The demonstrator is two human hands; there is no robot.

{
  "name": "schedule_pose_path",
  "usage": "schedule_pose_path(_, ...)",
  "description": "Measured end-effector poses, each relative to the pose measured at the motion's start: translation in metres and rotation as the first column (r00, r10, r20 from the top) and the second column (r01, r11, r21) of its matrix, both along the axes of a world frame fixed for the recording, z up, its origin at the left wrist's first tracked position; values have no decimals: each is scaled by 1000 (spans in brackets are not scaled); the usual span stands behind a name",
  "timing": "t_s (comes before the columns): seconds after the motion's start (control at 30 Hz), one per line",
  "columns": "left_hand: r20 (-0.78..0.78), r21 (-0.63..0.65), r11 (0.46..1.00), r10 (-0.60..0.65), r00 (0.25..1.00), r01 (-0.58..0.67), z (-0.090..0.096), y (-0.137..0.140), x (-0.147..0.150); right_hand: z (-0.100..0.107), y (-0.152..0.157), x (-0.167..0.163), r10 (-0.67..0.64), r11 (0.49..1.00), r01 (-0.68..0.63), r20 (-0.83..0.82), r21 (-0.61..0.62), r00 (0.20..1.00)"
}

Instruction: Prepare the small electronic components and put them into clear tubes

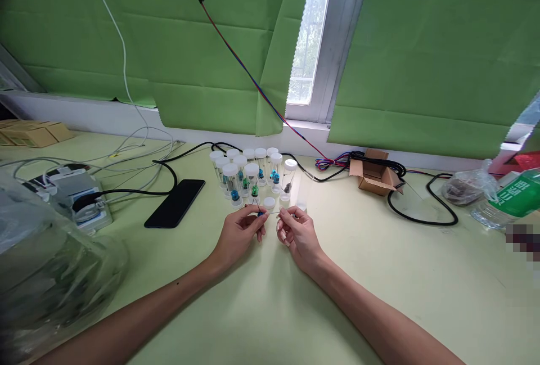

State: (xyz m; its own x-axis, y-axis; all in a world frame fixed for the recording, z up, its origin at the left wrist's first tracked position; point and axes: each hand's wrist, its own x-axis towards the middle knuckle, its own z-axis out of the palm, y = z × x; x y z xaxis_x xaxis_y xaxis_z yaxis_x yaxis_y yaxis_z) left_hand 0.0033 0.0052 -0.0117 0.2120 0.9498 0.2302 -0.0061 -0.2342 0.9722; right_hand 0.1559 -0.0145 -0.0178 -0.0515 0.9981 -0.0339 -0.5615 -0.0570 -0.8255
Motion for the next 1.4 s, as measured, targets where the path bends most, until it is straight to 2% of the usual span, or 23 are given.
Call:
schedule_pose_path(0.27, 15, -21, 1000, -11, 1000, 11, 1, 1, -1, 3, -2, -3, -18, 1000, 18, 46, -2, 999)
schedule_pose_path(0.43, 56, -48, 999, -3, 998, 6, 0, 4, -1, 4, -1, -2, -46, 999, 45, 2, 30, 999)
schedule_pose_path(0.63, 91, -61, 998, -23, 996, 28, -1, 5, 0, 1, 2, -1, 5, 998, -4, -22, 69, 1000)
schedule_pose_path(0.93, 125, -101, 992, -59, 990, 72, 2, 4, 0, 4, 1, 0, 114, 993, -111, -133, 31, 985)
schedule_pose_path(1.4, 81, -61, 995, -68, 994, 73, 0, 3, 0, -2, 2, 2, 135, 991, -136, -211, 8, 968)
